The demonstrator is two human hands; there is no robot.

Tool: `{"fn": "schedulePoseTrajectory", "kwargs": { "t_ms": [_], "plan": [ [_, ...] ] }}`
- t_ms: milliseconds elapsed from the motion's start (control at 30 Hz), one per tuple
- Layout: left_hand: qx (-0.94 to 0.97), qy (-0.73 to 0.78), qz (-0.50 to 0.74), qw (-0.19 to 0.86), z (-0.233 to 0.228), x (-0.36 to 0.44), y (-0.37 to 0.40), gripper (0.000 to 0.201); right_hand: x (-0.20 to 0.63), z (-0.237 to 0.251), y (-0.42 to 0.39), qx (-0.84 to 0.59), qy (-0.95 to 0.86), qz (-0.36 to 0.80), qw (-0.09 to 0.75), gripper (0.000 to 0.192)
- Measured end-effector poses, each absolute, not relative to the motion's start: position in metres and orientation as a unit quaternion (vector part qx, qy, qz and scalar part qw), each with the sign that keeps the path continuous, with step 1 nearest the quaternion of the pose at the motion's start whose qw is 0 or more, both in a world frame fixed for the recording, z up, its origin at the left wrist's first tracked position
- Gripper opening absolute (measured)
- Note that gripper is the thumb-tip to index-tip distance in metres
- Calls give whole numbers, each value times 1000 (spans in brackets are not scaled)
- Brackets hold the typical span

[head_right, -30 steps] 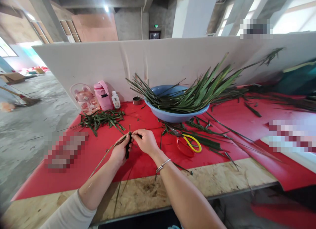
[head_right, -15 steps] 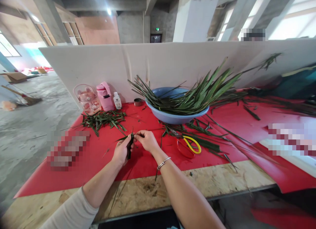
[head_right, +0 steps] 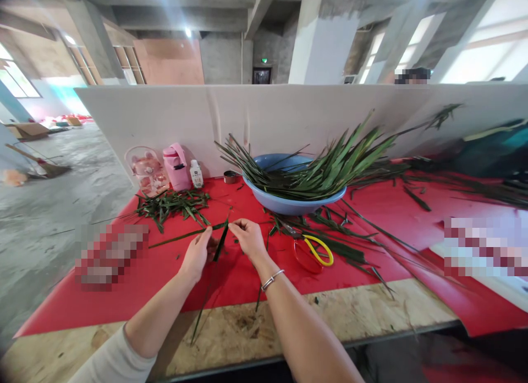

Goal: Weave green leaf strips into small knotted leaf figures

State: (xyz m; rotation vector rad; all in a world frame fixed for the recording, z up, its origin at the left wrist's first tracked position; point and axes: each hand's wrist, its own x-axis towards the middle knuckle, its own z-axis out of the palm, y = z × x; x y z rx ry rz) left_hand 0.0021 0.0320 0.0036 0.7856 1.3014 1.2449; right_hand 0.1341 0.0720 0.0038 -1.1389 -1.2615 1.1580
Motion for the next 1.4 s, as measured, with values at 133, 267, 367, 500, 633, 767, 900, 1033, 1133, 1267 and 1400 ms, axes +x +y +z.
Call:
{"fn": "schedulePoseTrajectory", "kwargs": {
  "t_ms": [133, 267, 367, 500, 633, 767, 900, 1033, 1133, 1267, 1400],
  "plan": [
    [581, 622, 460, 251, 8, 3, 22, 36, 137, 6, 73, -519, -498, 417, 556, 22],
    [666, 584, 453, 102, 11, 13, 23, 37, 134, 11, 66, -544, -528, 356, 547, 22],
    [705, 554, 415, 152, 11, 15, 35, 51, 131, 16, 58, -522, -574, 352, 524, 23],
    [636, 536, 482, 275, 15, 6, 56, 32, 143, 25, 58, -435, -627, 333, 554, 25],
    [509, 462, 524, 503, 26, -4, 58, 37, 163, 29, 71, -393, -524, 347, 672, 38],
    [387, 355, 549, 650, 30, -3, 45, 42, 161, 30, 71, -371, -553, 405, 626, 31],
    [339, 304, 563, 690, 22, 0, 39, 47, 145, 32, 58, -315, -613, 491, 533, 27],
    [325, 321, 549, 700, 17, 0, 39, 38, 140, 29, 56, -300, -594, 534, 521, 26],
    [320, 335, 547, 697, 17, 1, 37, 33, 141, 25, 59, -307, -578, 539, 530, 26],
    [315, 357, 575, 666, 17, 3, 34, 35, 139, 22, 59, -321, -587, 534, 517, 30],
    [343, 401, 583, 617, 15, 4, 36, 38, 135, 23, 57, -362, -624, 481, 498, 28]
  ]
}}
